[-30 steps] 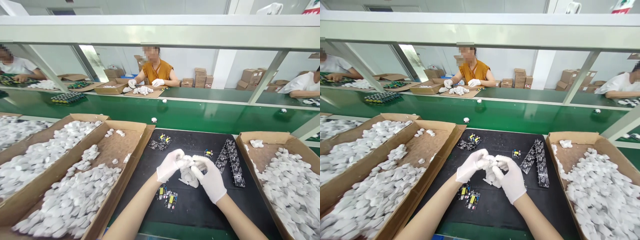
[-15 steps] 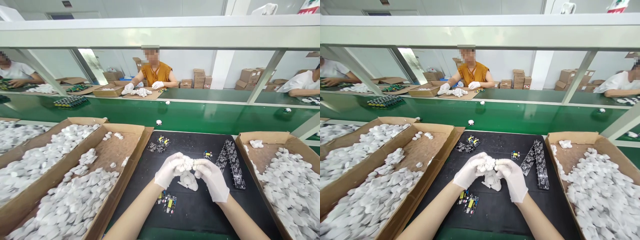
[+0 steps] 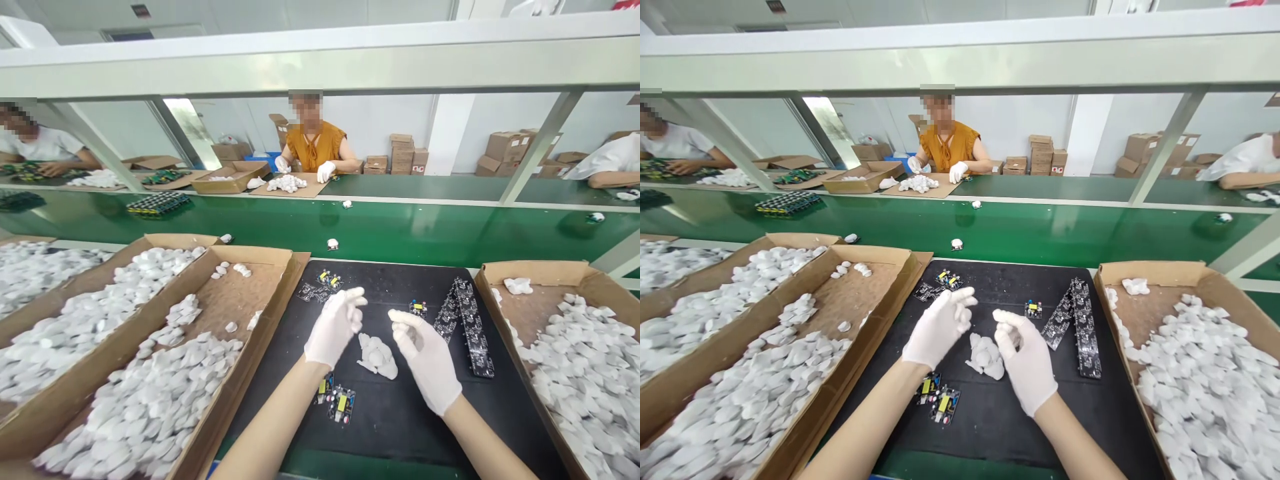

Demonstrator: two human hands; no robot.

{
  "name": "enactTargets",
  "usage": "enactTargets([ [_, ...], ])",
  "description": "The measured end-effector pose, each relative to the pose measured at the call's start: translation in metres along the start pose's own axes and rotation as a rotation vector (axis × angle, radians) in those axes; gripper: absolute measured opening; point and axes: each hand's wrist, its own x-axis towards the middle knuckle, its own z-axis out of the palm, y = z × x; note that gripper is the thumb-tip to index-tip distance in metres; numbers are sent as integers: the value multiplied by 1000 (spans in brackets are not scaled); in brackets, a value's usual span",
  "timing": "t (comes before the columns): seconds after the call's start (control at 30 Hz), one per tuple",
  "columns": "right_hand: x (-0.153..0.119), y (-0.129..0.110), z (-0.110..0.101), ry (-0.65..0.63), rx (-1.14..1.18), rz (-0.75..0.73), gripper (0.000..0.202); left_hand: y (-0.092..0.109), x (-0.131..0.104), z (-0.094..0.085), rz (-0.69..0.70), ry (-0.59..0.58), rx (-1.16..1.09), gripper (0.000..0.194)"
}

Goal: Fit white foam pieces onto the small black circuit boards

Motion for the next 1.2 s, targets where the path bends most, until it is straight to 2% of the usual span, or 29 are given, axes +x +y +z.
enactTargets([
  [0.07, -1, 2, -1, 17, -212, -169, 32, -1, -9, 8, -32, -117, -65, 40],
  [0.2, 2, 1, -2, -33, -581, -454, 26, -6, -25, 17, -58, -287, -168, 26],
  [0.27, 2, -1, 1, -111, -691, -501, 25, -8, -31, 19, -64, -348, -204, 22],
  [0.37, -1, -2, 10, -164, -748, -498, 33, -11, -37, 21, -99, -427, -306, 36],
  [0.5, -5, 3, 15, -157, -723, -504, 34, -14, -38, 25, -309, -500, -539, 65],
  [0.57, -4, 5, 12, -194, -647, -482, 31, -13, -39, 25, -394, -510, -620, 69],
  [0.67, 0, 4, 3, -179, -372, -305, 26, -6, -39, 24, -318, -452, -392, 46],
  [0.77, 7, 1, -7, -58, 51, -36, 27, 5, -35, 20, -87, -411, -40, 25],
  [0.83, 14, 1, -15, 0, 327, 98, 32, 10, -30, 16, 113, -400, 140, 33],
  [0.9, 22, 2, -21, 7, 505, 180, 37, 11, -25, 10, 285, -370, 308, 39],
  [0.97, 28, 3, -26, 8, 482, 178, 39, 9, -22, 6, 346, -341, 366, 37],
  [1.03, 32, 5, -31, 24, 338, 128, 40, 5, -20, 4, 342, -342, 349, 35],
  [1.2, 35, 7, -37, 96, 35, 74, 47, -1, -18, 5, 184, -345, 134, 29],
])
